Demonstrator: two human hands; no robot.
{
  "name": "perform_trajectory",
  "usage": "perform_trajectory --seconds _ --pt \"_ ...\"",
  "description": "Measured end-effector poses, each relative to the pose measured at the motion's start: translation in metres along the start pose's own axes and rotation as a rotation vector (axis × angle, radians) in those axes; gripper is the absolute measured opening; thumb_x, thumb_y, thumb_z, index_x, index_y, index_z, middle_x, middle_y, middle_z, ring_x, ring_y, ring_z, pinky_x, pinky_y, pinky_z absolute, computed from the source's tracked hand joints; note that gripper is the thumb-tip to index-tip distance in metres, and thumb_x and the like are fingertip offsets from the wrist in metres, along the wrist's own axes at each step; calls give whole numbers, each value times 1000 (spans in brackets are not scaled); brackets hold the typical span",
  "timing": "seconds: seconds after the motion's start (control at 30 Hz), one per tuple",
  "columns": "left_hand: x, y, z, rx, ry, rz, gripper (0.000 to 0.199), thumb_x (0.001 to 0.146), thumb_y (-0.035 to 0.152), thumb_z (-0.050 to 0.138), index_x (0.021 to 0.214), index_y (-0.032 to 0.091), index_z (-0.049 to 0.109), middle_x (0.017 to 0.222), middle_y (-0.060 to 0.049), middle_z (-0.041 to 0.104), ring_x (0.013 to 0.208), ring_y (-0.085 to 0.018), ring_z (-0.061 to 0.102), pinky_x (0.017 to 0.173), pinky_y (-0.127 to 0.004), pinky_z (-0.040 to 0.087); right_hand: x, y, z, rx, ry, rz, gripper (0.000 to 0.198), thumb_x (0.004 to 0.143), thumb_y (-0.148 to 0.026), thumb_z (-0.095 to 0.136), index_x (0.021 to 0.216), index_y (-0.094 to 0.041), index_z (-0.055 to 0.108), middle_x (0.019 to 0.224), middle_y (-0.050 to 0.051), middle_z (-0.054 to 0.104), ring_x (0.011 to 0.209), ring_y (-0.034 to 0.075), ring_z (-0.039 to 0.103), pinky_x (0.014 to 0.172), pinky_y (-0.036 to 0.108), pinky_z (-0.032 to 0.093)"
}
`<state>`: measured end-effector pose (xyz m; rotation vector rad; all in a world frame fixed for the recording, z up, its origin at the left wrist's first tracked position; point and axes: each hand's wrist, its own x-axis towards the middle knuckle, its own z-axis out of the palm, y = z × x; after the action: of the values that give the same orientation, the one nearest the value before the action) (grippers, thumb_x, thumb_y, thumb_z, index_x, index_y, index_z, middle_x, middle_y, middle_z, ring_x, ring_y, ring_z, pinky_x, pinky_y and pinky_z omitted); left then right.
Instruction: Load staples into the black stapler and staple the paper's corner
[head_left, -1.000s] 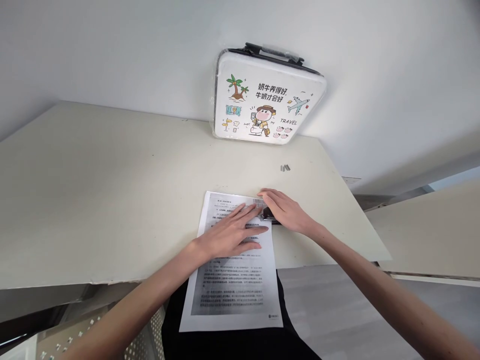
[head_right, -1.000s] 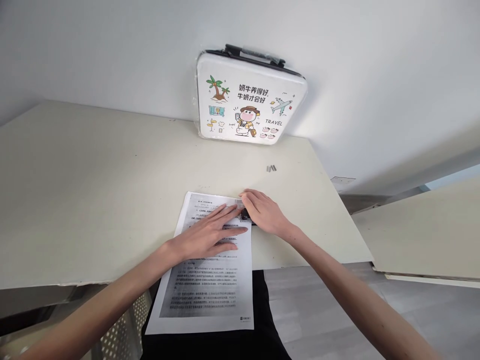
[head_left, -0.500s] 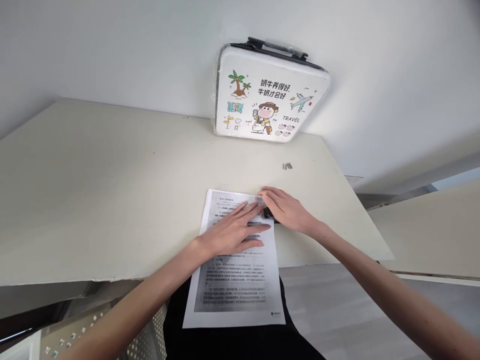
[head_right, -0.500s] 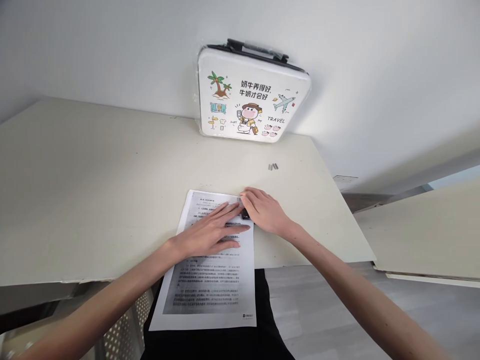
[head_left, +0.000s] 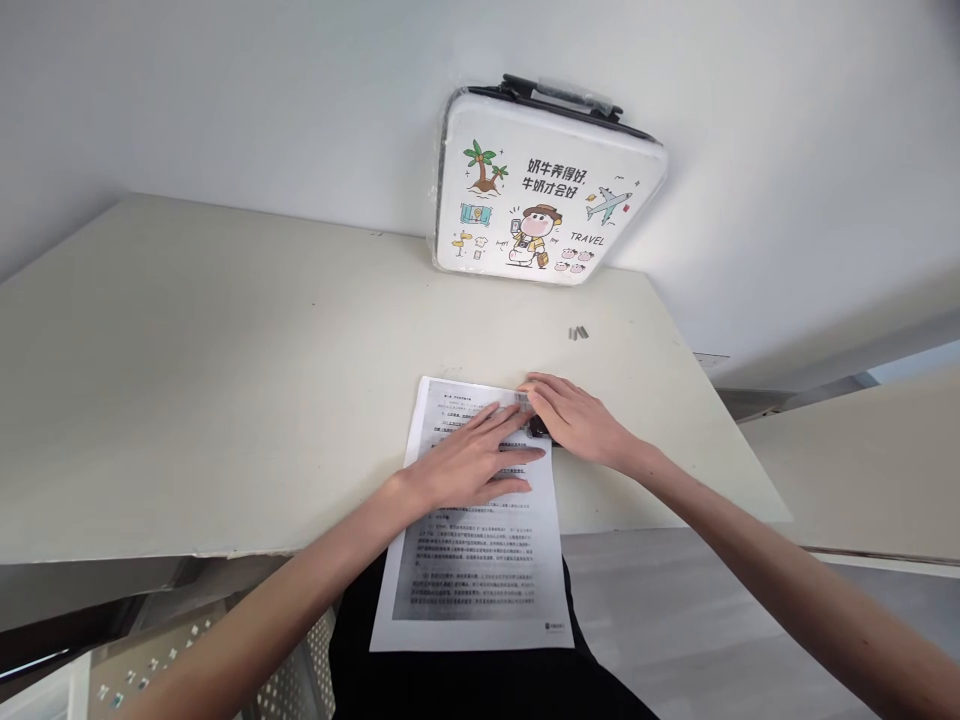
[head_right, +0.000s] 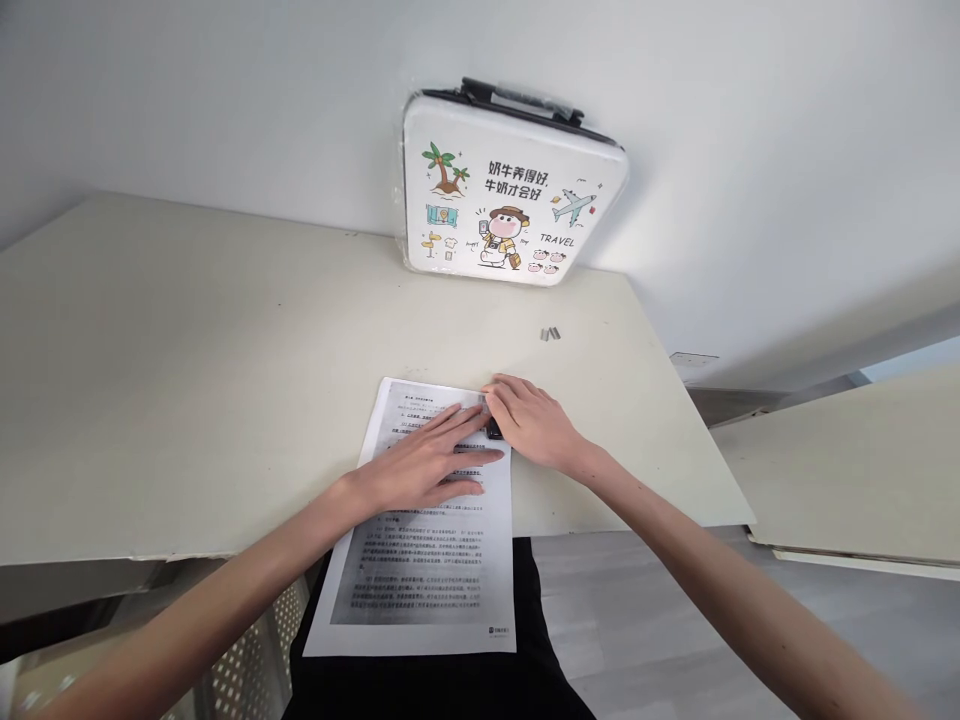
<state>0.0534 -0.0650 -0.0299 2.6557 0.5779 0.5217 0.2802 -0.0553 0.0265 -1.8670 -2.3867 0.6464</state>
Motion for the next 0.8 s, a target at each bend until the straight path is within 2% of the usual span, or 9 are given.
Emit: perform_trajectory --seconds 0.3,0.47,0.8 --pt "-1 -1 2 -20 9 10 49 106 52 56 148 27 62 175 -8 25 164 -32 15 132 -55 22 -1 -2 -1 -16 -9 -8 54 111 -45 16 139 -31 60 162 2 49 154 24 40 124 50 39" --pt "-1 -1 2 -22 32 15 48 106 52 57 147 29 63 175 -6 27 163 -33 18 132 -56 23 1 1 1 -37 -14 2 55 111 -45 15 142 -31 59 164 2 47 156 24 38 124 49 37" --pt "1 1 0 4 -6 -1 49 106 53 56 147 27 63 173 -9 31 162 -33 22 133 -54 20 3 2 6 -105 11 -21 55 111 -42 14 143 -28 57 164 5 46 153 24 41 122 50 40"
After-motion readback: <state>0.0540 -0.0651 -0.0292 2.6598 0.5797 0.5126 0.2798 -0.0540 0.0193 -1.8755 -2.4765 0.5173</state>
